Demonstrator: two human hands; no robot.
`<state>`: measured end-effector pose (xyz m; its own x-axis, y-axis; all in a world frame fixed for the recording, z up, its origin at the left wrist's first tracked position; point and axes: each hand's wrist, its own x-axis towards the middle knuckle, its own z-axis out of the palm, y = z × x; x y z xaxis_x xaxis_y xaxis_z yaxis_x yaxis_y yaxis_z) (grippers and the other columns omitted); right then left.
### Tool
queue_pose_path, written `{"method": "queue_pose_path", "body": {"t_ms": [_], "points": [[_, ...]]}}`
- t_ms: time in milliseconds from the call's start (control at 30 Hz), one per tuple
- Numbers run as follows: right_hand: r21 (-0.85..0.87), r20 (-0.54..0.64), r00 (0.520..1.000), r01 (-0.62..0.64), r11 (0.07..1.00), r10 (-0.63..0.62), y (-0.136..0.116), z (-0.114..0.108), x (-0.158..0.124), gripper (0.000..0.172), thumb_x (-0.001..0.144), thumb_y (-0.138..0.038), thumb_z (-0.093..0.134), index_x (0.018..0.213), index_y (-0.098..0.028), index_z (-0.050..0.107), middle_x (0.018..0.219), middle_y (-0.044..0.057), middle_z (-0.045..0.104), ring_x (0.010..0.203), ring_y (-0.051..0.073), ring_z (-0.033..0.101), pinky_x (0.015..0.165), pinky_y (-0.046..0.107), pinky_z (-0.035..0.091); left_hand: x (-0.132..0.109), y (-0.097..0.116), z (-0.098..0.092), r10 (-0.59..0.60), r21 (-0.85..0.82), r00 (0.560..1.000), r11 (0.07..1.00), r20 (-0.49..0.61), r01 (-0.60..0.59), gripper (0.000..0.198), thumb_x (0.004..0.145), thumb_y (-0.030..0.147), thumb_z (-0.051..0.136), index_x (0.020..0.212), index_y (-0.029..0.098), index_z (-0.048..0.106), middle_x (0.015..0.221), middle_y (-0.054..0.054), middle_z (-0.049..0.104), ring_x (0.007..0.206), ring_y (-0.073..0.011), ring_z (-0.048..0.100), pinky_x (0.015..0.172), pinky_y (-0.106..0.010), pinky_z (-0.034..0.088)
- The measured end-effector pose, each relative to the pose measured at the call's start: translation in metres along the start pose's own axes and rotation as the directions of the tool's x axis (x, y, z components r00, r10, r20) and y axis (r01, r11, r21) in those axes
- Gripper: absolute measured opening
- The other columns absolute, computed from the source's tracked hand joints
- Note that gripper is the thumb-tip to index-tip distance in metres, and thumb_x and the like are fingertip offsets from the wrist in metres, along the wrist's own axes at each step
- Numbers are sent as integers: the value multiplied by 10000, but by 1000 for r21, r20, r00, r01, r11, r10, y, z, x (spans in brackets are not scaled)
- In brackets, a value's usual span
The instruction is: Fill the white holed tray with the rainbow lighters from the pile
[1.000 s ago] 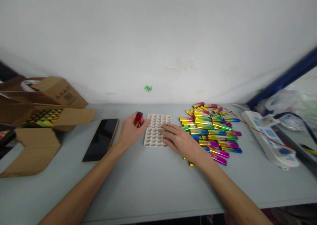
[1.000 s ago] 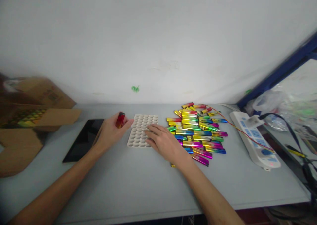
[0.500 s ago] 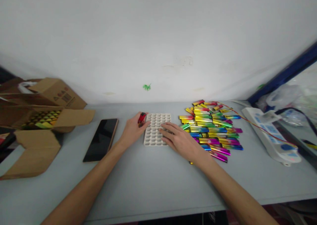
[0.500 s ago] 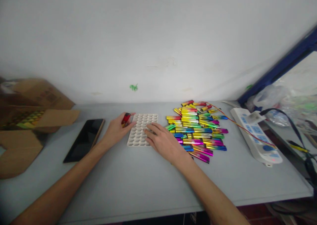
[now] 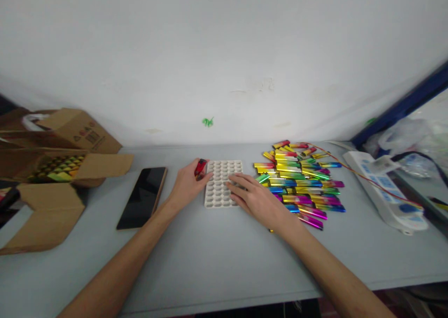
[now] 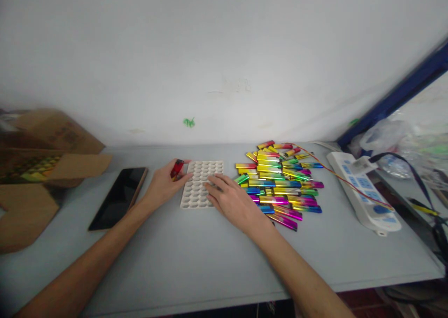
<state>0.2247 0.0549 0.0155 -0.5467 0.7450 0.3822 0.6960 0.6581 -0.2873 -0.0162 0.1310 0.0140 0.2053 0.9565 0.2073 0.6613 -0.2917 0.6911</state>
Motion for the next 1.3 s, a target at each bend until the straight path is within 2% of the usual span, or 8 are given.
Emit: {"method": "queue_pose_path", "body": {"t_ms": [367, 500, 667, 800, 1000, 1100, 1200, 1300], "points": [[-60, 12, 1000, 15, 998, -14, -1, 1, 1, 342, 1061, -253, 581, 1373, -164, 691, 1438, 129, 661, 1388, 293, 576, 1197, 487, 514, -1, -3, 2, -2, -32, 1000, 999, -6, 2, 305, 842, 403, 696, 1059, 189, 700, 746, 23, 628, 682, -174, 583, 680, -294, 455], [-53, 6, 1000, 11, 999, -10, -1, 3, 1, 340, 1065, -262, 577, 1379, -192, 687, 1436, 125, 659, 1387, 287, 571, 1193, 500, 515, -1, -2, 2, -6, -41, 1000, 999, -7, 5, 346, 839, 410, 699, 1103, 187, 705, 760, 23, 640, 676, -170, 580, 683, -295, 462], [-54, 10, 1000, 8, 998, -7, -1, 3, 1, 340, 1067, -265, 572, 1379, -187, 683, 1437, 125, 655, 1382, 283, 569, 1191, 493, 514, -1, -2, 2, -2, -26, 1000, 1000, -15, 2, 327, 837, 414, 709, 1068, 182, 707, 751, 20, 634, 677, -171, 574, 669, -294, 456], [-66, 13, 1000, 10, 998, -9, -1, 1, 2, 345, 1067, -259, 569, 1373, -144, 681, 1433, 145, 655, 1373, 290, 568, 1192, 489, 511, -1, -3, 0, 6, -26, 1000, 1000, 23, -6, 374, 861, 464, 693, 1094, 172, 703, 763, 10, 634, 684, -181, 577, 661, -302, 460], [-66, 13, 1000, 1, 998, -1, -3, 0, 2, 339, 1078, -283, 553, 1358, -144, 684, 1431, 145, 649, 1361, 292, 572, 1180, 493, 510, 2, -1, -9, 45, -82, 989, 996, 138, -34, 653, 773, 565, 797, 1271, 170, 648, 1082, -69, 743, 942, -255, 681, 874, -381, 540], [-10, 6, 1000, 5, 1000, -5, 0, -2, 1, 347, 1080, -299, 553, 1388, -178, 659, 1438, 138, 646, 1369, 280, 571, 1179, 501, 503, 3, -2, -10, 34, -89, 986, 996, 164, -19, 677, 767, 573, 801, 1285, 167, 643, 1054, -66, 742, 959, -269, 681, 901, -405, 545], [87, -74, 996, -48, 995, 55, 10, -11, 0, 321, 1083, -280, 546, 1368, -180, 654, 1388, 138, 663, 1308, 253, 613, 1147, 463, 521, 3, -4, -9, 26, -116, 984, 993, 176, -6, 675, 777, 577, 795, 1294, 170, 644, 1008, -54, 737, 948, -264, 683, 894, -395, 549], [111, -160, 969, -170, 979, 186, 26, -25, 0, 214, 1060, -230, 576, 1222, -179, 707, 1195, 120, 705, 1130, 242, 675, 1047, 431, 559, 3, -5, -8, 31, -128, 984, 992, 177, -9, 682, 774, 570, 805, 1303, 173, 641, 1019, -53, 739, 953, -260, 684, 896, -388, 547]]}}
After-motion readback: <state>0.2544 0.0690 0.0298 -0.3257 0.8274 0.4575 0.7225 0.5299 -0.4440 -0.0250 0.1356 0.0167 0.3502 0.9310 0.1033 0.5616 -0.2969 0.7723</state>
